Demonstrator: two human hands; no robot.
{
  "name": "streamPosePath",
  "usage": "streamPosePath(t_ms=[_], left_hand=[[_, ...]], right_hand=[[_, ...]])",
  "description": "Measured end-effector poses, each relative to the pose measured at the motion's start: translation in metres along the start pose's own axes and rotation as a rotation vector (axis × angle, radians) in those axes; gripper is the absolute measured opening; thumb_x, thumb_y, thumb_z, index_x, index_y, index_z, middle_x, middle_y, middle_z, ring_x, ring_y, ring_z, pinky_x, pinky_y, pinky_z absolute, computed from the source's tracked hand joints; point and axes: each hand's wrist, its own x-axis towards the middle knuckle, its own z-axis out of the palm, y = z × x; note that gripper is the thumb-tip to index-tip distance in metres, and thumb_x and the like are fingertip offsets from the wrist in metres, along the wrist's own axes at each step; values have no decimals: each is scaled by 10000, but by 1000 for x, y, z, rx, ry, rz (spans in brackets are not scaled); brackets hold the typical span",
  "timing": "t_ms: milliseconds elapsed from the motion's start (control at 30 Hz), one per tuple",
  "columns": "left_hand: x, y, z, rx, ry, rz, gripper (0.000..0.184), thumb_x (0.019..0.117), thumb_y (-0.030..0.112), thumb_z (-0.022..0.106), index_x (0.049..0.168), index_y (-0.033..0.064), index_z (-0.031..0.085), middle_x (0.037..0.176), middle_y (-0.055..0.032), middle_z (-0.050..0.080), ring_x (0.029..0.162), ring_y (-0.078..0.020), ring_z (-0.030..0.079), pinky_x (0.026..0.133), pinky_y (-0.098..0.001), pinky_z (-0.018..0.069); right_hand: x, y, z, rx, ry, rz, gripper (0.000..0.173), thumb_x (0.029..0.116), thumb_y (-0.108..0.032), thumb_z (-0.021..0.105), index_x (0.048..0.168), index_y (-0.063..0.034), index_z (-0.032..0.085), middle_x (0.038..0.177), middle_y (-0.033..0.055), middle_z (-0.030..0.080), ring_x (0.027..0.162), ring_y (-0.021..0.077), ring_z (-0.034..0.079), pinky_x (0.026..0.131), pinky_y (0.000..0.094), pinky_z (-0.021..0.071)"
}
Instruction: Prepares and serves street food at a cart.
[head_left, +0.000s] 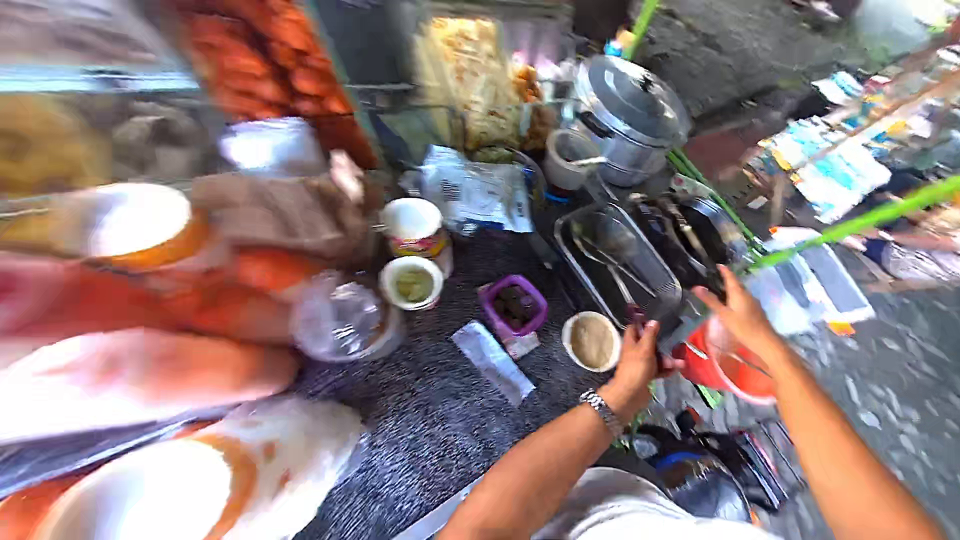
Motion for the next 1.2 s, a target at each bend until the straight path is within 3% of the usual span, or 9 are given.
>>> streamPosePath(t_ms=[100, 200, 333, 467, 700, 1000, 1067, 1133, 1200], left_hand=[[-49, 41, -19, 6, -38, 71, 397, 1119, 245, 398, 1405, -31, 388, 935, -108, 649, 728, -143, 665, 708, -294, 583], [-118, 62, -57, 136, 9, 290, 297, 1095, 201, 430, 1288, -19, 483, 794, -12, 580, 564, -54, 543, 534, -208, 498], [-195, 75, -93, 256, 255, 524, 422, 1084, 223, 423, 1449, 12, 419, 747, 27, 553, 493, -35, 487, 441, -190, 443], [-231, 82, -103, 240, 529, 688, 431, 1072, 218, 421, 1447, 6, 425, 707, 47, 542, 454, -20, 477, 404, -178, 440], [-252, 110, -111, 219, 702, 878, 422, 1063, 182, 420, 1429, -26, 442, 752, 59, 576, 438, 6, 465, 379, -148, 426], [-222, 176, -138, 141, 764, 906, 302, 1081, 186, 398, 1281, 21, 553, 711, 29, 581, 399, -19, 442, 348, -156, 401], [-216, 193, -142, 161, 777, 885, 265, 1091, 179, 399, 1228, 25, 566, 710, 23, 580, 397, -19, 437, 349, -159, 400], [-208, 208, -149, 184, 785, 864, 256, 1099, 175, 399, 1182, 19, 586, 711, 12, 575, 405, -26, 437, 358, -163, 399], [-201, 220, -155, 181, 759, 859, 261, 1106, 169, 389, 1150, 7, 589, 699, 3, 574, 406, -28, 439, 365, -161, 398]], right_hand=[[22, -44, -16, 59, 80, -197, 692, 1063, -392, 535, 1548, 65, 351, 1418, 367, 521, 1292, 473, 560, 1109, 596, 433], [60, -105, -22, 114, 150, -367, 619, 1069, -379, 514, 1523, 26, 399, 1293, 371, 582, 1097, 491, 630, 948, 663, 485], [110, -225, -14, -5, 169, -598, 558, 1051, -319, 601, 1417, 91, 507, 1340, 388, 561, 1223, 580, 563, 1023, 733, 417], [147, -350, 29, -159, -11, -756, 525, 1055, -330, 584, 1369, 89, 557, 1343, 358, 574, 1189, 557, 595, 970, 729, 456], [153, -503, 113, -352, -189, -654, 609, 1066, -375, 544, 1440, 102, 481, 1473, 329, 477, 1270, 505, 562, 1015, 659, 462], [205, -489, 131, -99, -347, -645, 526, 1067, -367, 562, 1351, 75, 581, 1294, 328, 621, 1223, 487, 600, 1031, 666, 448], [218, -473, 117, 20, -448, -590, 547, 1072, -424, 538, 1368, 35, 582, 1152, 261, 668, 950, 370, 641, 851, 559, 508], [212, -461, 95, 99, -560, -555, 510, 1071, -448, 520, 1353, -27, 582, 998, 134, 659, 694, 183, 543, 634, 366, 473], [198, -457, 72, 89, -626, -613, 475, 1070, -418, 527, 1348, -36, 581, 1011, 117, 658, 674, 143, 522, 608, 318, 448]])
